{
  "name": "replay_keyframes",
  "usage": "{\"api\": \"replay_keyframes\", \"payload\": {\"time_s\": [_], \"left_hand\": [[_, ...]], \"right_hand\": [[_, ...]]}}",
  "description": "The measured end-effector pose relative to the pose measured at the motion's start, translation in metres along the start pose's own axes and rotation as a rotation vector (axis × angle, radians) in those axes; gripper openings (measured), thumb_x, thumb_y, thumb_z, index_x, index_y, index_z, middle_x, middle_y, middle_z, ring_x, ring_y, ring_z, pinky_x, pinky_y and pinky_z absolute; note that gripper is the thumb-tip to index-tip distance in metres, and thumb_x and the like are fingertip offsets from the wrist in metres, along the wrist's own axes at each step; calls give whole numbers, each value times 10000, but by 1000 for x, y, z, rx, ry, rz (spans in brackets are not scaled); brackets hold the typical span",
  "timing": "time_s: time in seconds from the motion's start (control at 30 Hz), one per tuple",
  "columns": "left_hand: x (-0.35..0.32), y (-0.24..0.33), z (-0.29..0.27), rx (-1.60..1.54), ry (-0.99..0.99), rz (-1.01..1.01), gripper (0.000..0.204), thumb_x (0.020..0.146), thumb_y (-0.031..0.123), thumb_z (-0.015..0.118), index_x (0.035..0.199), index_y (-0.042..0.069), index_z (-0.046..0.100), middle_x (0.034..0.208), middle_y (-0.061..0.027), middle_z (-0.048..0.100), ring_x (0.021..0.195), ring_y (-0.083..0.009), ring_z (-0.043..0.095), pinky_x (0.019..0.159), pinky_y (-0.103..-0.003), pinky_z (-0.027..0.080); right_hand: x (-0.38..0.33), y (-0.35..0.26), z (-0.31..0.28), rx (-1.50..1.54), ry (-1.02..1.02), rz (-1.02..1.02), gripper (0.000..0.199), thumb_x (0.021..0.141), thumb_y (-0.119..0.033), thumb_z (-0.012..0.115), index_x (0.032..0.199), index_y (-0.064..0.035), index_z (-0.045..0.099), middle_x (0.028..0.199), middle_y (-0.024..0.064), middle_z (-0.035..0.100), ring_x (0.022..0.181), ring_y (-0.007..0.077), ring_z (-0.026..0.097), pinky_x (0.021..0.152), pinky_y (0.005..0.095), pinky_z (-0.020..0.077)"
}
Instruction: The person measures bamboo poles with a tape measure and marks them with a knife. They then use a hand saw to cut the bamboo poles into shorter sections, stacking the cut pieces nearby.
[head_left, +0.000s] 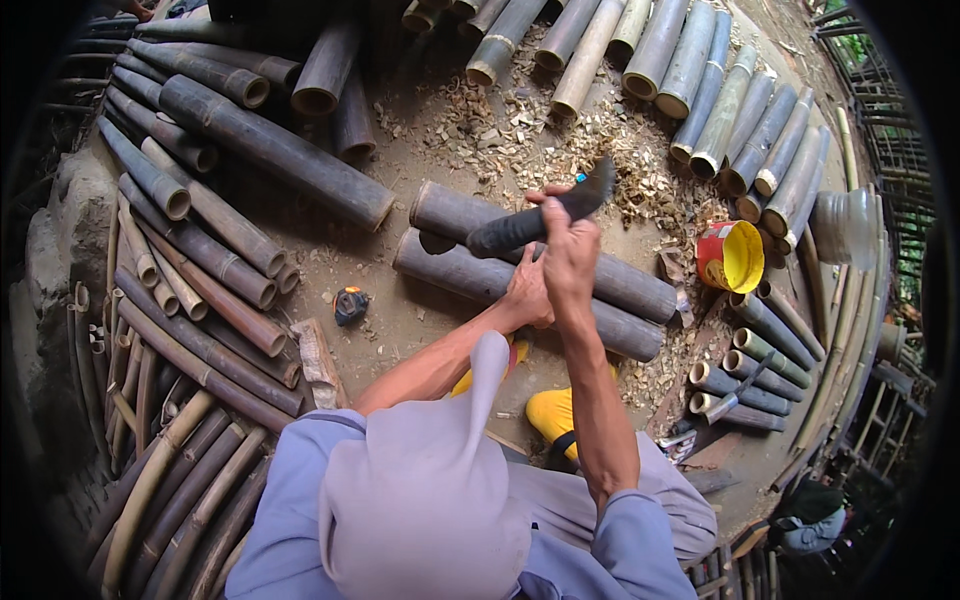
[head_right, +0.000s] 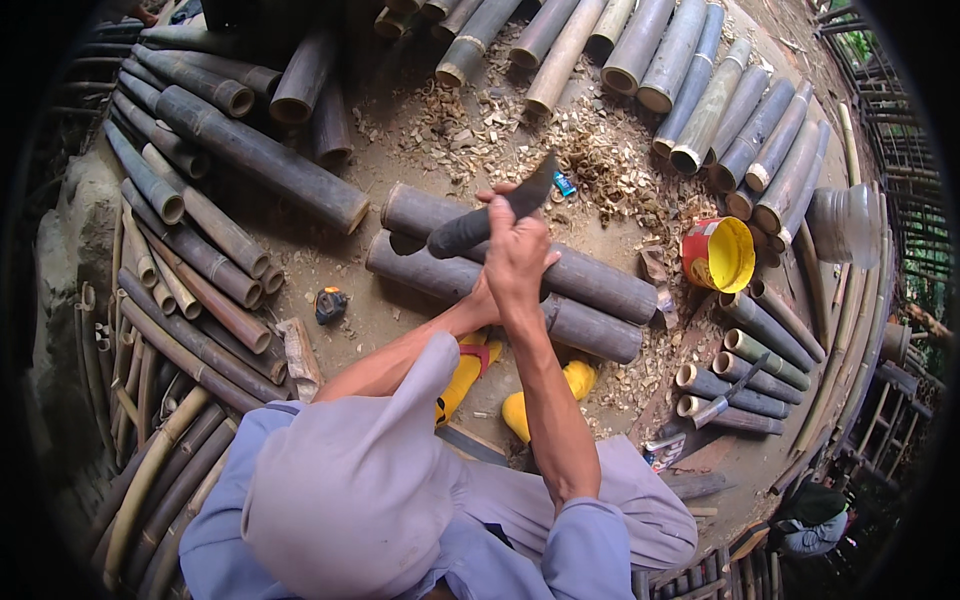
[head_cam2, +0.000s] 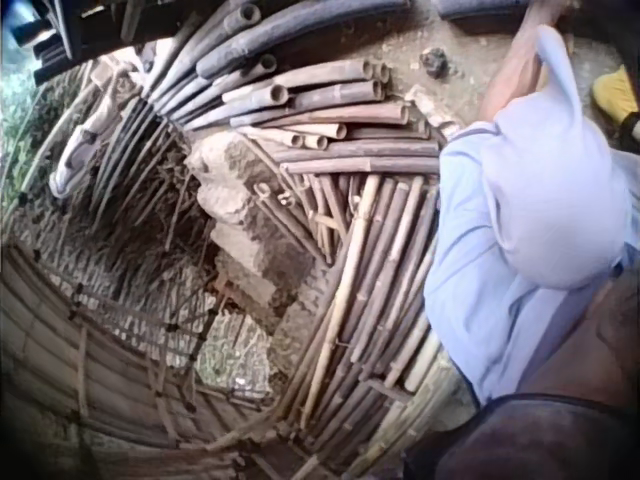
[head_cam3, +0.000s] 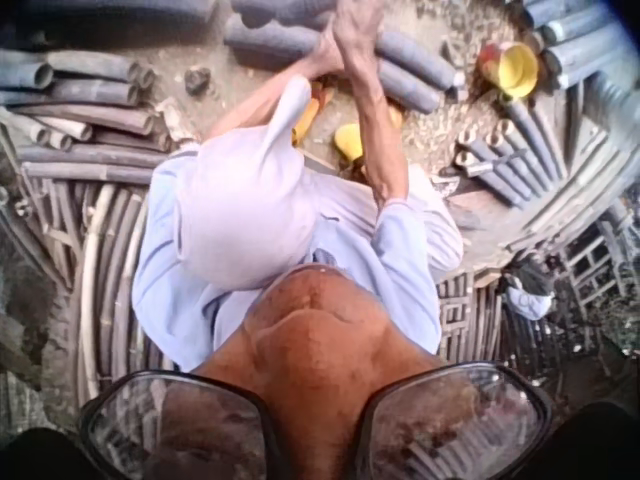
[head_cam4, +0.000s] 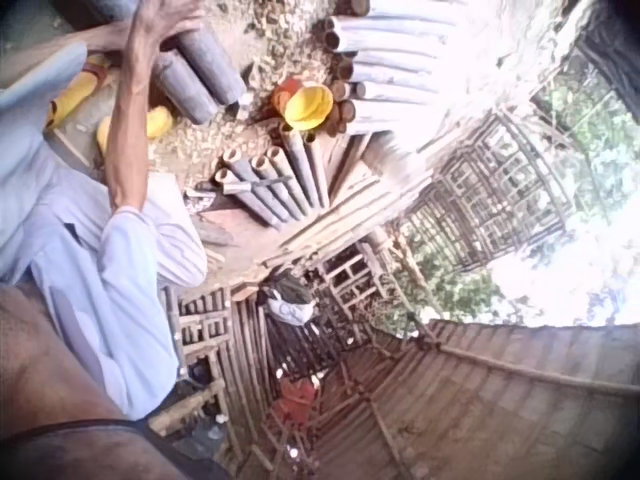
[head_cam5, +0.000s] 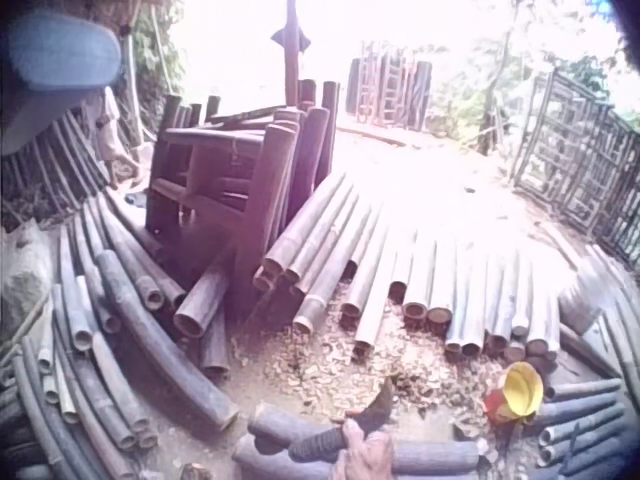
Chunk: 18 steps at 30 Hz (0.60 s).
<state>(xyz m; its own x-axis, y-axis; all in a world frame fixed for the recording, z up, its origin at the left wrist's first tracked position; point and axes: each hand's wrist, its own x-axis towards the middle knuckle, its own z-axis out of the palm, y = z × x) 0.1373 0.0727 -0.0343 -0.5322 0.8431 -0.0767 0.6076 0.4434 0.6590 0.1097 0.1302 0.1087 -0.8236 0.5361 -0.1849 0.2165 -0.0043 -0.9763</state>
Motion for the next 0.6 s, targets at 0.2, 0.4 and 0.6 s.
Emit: {"api": "replay_keyframes", "payload": {"time_s": [0.2, 0.4, 0.6], "left_hand": [[-4, 21, -32, 142, 27, -24, 977, 522, 77, 755, 1398, 170, 335, 1485, -63, 304, 1420, -311, 207, 1156, -571, 88], [-5, 20, -37, 86, -9, -10, 1053, 476, 95, 789, 1419, 163, 325, 1466, -77, 323, 1419, -311, 206, 1160, -563, 78], [-6, 16, -37, 86, 17, 3, 1079, 457, 141, 823, 1419, 152, 336, 1466, -83, 326, 1418, -311, 207, 1162, -556, 66]], "right_hand": [[-33, 41, 54, -684, -436, 45, 319, 841, -229, 555, 959, 65, 582, 823, 341, 607, 881, 482, 608, 862, 549, 373], [-34, 67, 78, -593, -741, 50, 327, 847, -170, 528, 830, 157, 532, 759, 391, 553, 815, 542, 573, 714, 548, 476], [-30, 80, 96, -585, -713, 24, 320, 839, -166, 526, 797, 152, 535, 738, 393, 552, 771, 541, 581, 698, 542, 481]]}}
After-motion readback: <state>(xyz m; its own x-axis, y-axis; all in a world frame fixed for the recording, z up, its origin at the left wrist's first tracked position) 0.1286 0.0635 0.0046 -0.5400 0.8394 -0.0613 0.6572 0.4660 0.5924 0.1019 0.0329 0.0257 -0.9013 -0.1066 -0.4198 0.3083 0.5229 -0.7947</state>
